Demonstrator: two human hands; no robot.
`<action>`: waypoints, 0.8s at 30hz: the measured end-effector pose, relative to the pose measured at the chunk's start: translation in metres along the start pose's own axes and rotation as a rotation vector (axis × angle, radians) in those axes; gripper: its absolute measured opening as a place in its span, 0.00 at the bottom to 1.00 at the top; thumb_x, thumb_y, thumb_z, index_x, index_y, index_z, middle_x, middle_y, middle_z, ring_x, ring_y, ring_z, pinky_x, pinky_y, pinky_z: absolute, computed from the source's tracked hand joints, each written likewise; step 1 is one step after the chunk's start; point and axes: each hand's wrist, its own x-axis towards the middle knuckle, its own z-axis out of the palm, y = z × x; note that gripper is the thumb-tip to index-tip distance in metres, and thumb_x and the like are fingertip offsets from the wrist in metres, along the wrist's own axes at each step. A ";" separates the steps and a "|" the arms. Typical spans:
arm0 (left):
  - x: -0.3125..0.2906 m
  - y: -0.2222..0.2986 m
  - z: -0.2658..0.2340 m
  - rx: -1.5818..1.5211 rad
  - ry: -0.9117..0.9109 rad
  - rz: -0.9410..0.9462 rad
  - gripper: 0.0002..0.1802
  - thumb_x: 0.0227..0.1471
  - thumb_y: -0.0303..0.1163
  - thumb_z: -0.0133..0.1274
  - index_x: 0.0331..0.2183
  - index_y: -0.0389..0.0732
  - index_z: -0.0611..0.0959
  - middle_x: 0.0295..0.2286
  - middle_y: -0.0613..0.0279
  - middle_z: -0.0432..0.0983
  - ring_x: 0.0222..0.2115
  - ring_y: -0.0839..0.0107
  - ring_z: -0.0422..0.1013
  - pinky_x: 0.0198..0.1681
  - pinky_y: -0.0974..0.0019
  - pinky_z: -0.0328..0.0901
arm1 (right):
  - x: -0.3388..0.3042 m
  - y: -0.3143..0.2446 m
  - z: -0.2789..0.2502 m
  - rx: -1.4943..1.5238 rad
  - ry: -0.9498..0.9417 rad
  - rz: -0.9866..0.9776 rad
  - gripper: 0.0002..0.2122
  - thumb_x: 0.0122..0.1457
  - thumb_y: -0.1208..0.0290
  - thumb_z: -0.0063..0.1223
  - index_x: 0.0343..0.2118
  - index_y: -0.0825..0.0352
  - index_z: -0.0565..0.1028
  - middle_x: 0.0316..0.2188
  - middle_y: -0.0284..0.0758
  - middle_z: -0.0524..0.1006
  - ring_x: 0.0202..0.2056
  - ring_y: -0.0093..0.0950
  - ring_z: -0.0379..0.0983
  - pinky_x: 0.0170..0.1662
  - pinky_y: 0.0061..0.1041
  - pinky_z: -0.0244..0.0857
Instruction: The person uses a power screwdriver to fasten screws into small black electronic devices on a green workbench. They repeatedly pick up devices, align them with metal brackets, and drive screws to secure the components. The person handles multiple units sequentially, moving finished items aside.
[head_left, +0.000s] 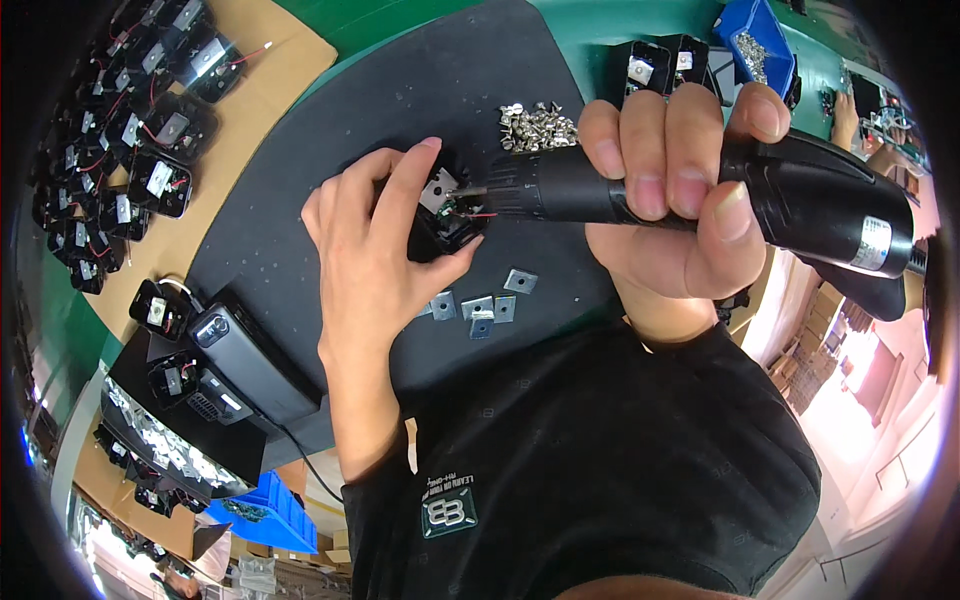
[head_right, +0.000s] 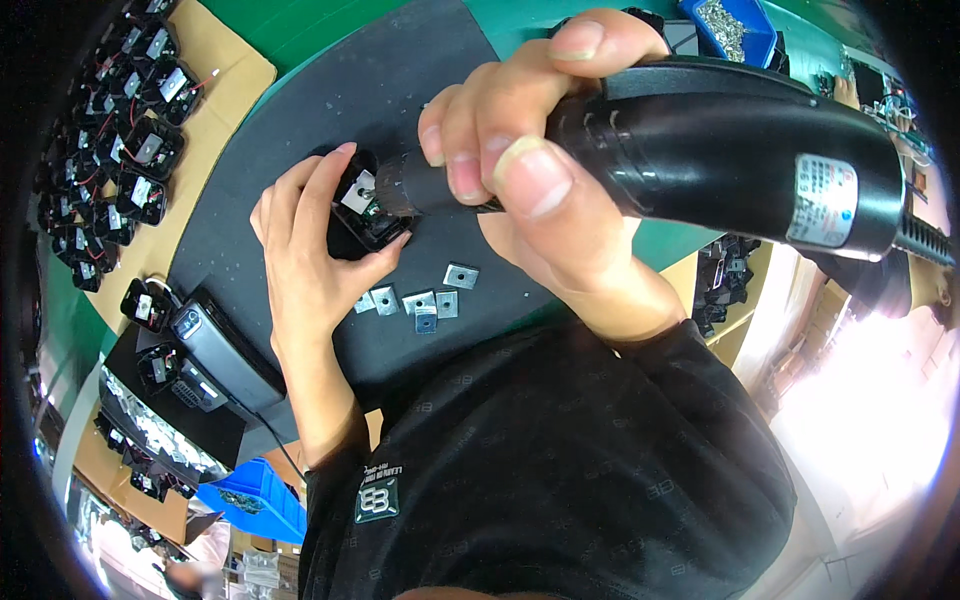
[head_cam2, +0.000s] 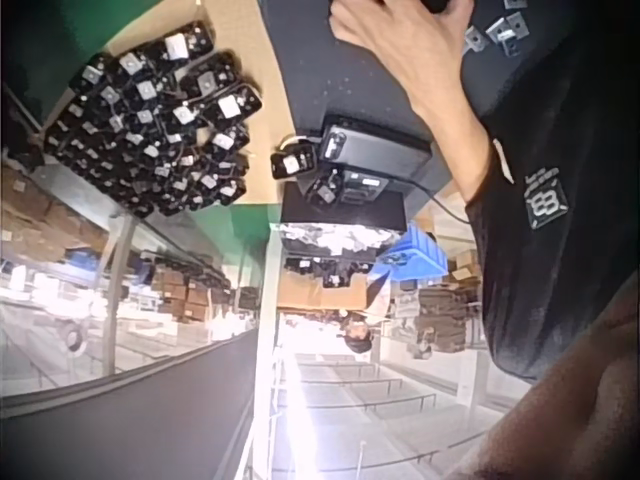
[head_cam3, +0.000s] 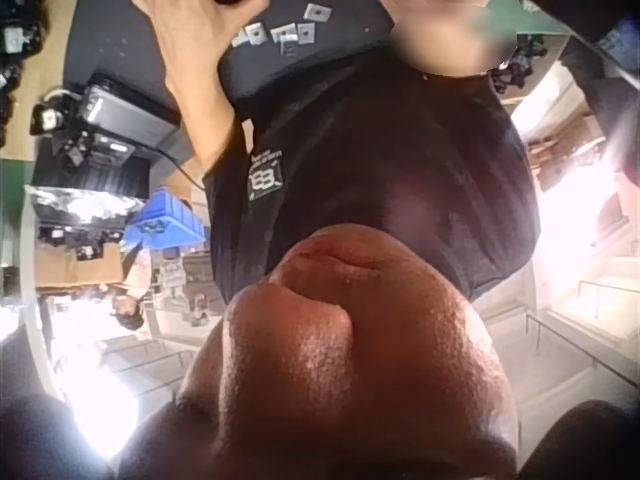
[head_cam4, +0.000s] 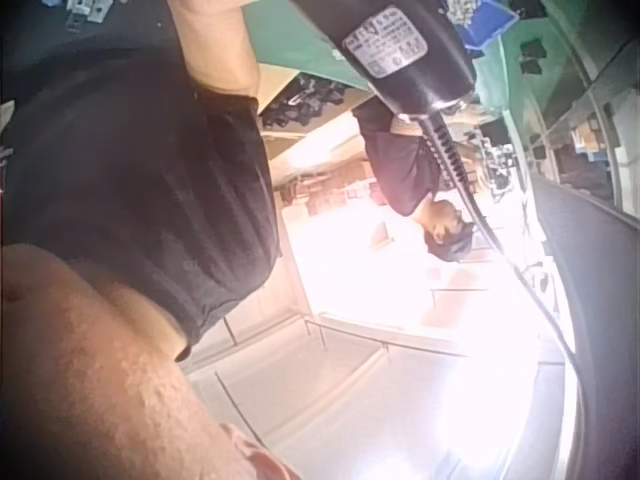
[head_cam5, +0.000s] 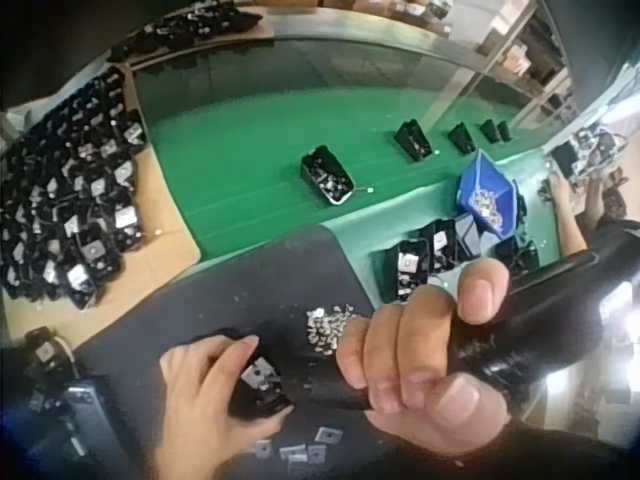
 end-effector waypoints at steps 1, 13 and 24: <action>-0.001 0.000 0.000 -0.006 0.004 -0.002 0.45 0.20 0.35 0.70 0.49 0.45 0.77 0.43 0.59 0.72 0.44 0.60 0.67 0.51 0.58 0.57 | 0.000 0.002 0.001 -0.004 0.023 -0.002 0.17 0.58 0.67 0.53 0.50 0.52 0.67 0.28 0.21 0.68 0.29 0.17 0.63 0.41 0.25 0.56; 0.000 -0.002 0.001 -0.021 0.024 -0.008 0.44 0.20 0.38 0.70 0.49 0.45 0.78 0.42 0.59 0.72 0.44 0.59 0.68 0.51 0.58 0.57 | 0.001 0.011 0.002 0.003 0.083 0.004 0.16 0.58 0.68 0.52 0.49 0.51 0.66 0.26 0.21 0.67 0.27 0.16 0.61 0.41 0.26 0.56; 0.000 -0.002 0.002 -0.029 0.024 -0.018 0.44 0.20 0.37 0.70 0.49 0.46 0.78 0.42 0.59 0.72 0.44 0.59 0.68 0.51 0.57 0.57 | 0.001 0.011 0.000 -0.010 0.058 0.001 0.16 0.58 0.68 0.51 0.49 0.51 0.65 0.26 0.21 0.67 0.27 0.16 0.62 0.41 0.27 0.56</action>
